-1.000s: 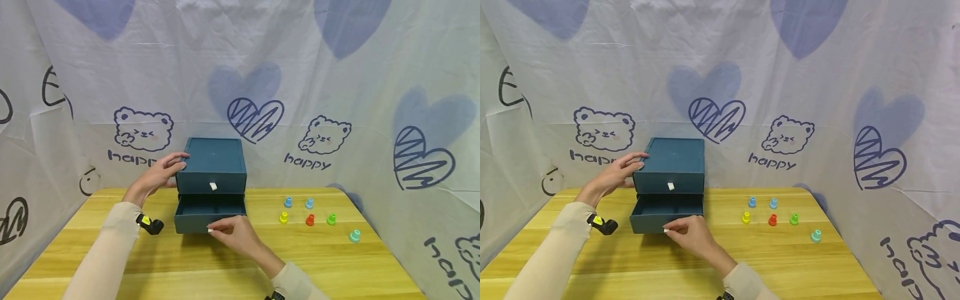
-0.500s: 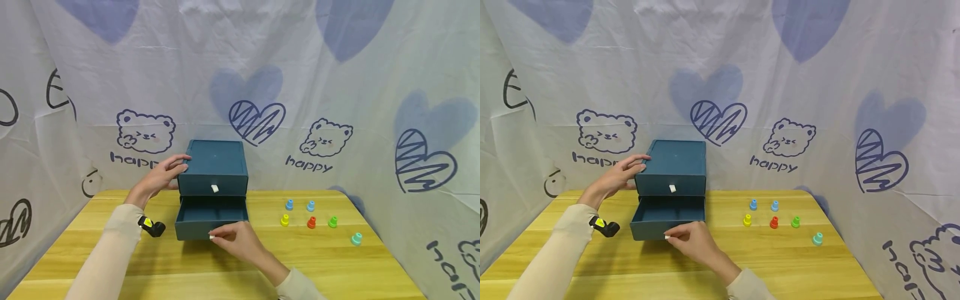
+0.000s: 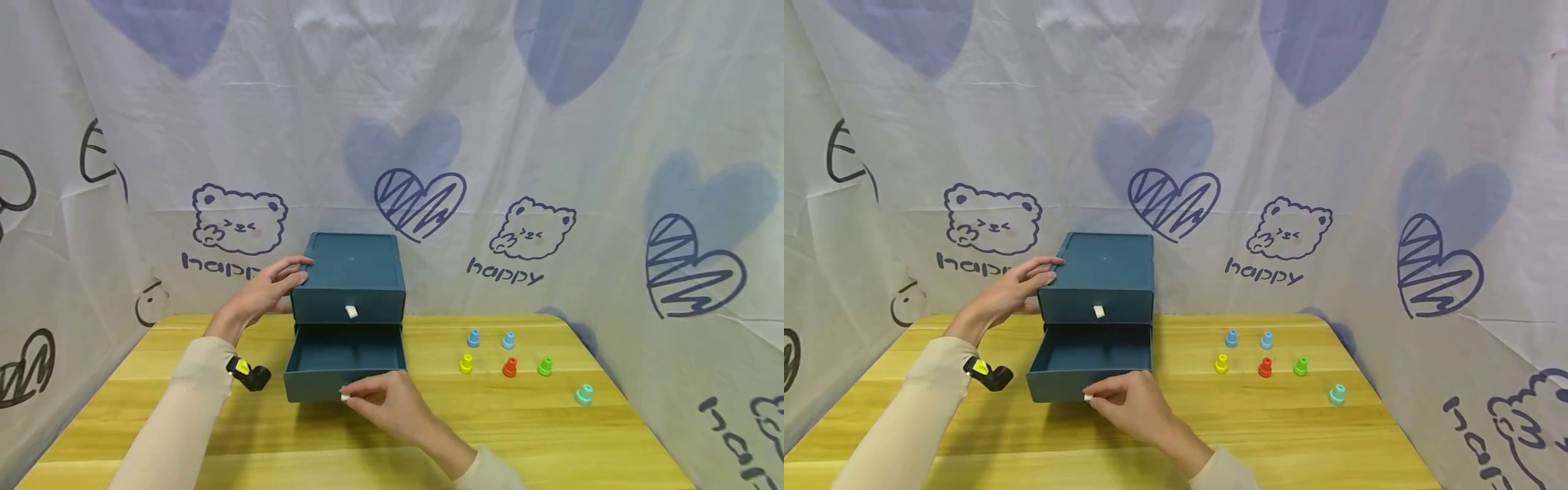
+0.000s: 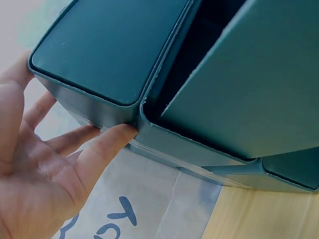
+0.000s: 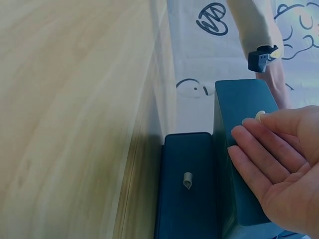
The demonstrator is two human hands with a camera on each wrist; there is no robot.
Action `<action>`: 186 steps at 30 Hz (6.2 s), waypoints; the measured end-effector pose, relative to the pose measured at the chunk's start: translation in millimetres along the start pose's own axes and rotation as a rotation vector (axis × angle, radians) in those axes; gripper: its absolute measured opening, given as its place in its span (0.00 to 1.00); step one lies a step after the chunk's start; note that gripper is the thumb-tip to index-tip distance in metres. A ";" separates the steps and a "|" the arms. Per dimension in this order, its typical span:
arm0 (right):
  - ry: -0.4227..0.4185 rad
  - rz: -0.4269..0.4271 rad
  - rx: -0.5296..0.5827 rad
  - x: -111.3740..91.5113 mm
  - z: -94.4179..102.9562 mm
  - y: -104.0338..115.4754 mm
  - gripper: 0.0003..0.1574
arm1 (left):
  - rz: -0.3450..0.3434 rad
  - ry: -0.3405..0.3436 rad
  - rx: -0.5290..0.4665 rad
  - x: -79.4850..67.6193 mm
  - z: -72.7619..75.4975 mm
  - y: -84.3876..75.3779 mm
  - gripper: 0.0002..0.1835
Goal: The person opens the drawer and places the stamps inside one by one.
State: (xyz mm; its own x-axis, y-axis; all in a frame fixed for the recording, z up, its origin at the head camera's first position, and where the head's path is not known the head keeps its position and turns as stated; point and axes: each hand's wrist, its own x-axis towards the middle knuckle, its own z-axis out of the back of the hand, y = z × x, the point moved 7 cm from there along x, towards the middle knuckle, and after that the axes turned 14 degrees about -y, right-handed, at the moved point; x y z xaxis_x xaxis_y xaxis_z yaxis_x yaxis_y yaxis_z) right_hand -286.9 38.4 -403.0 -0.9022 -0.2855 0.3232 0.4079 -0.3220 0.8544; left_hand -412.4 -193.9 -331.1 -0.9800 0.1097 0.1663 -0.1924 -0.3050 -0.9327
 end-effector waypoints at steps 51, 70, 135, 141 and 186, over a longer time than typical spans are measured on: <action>0.082 0.119 -0.052 -33.3 -7.0 17.2 0.13 | -0.012 0.004 0.001 1.2 0.5 1.8 0.32; 0.081 0.190 -0.168 -23.1 75.4 38.6 0.10 | -0.007 0.002 -0.007 0.8 -0.2 0.1 0.32; -0.234 -0.103 -0.573 -4.0 240.8 -145.3 0.17 | -0.029 0.002 0.002 0.8 -1.7 -0.5 0.31; -0.221 -0.139 -0.549 -8.9 241.5 -152.1 0.17 | -0.021 0.007 0.009 1.6 -5.8 -1.4 0.31; -0.193 -0.216 -0.411 -16.4 243.4 -178.4 0.17 | -0.035 -0.010 0.014 -1.3 -1.4 1.5 0.31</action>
State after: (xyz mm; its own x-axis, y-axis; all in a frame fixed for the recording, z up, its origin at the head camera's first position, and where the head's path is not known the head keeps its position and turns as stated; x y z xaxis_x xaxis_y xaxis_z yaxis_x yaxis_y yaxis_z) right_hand -379.0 320.2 -461.7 -0.9657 -0.0135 0.2591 0.1953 -0.6954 0.6916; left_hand -411.3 -193.1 -333.2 -0.9731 0.1108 0.2018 -0.2270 -0.3142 -0.9218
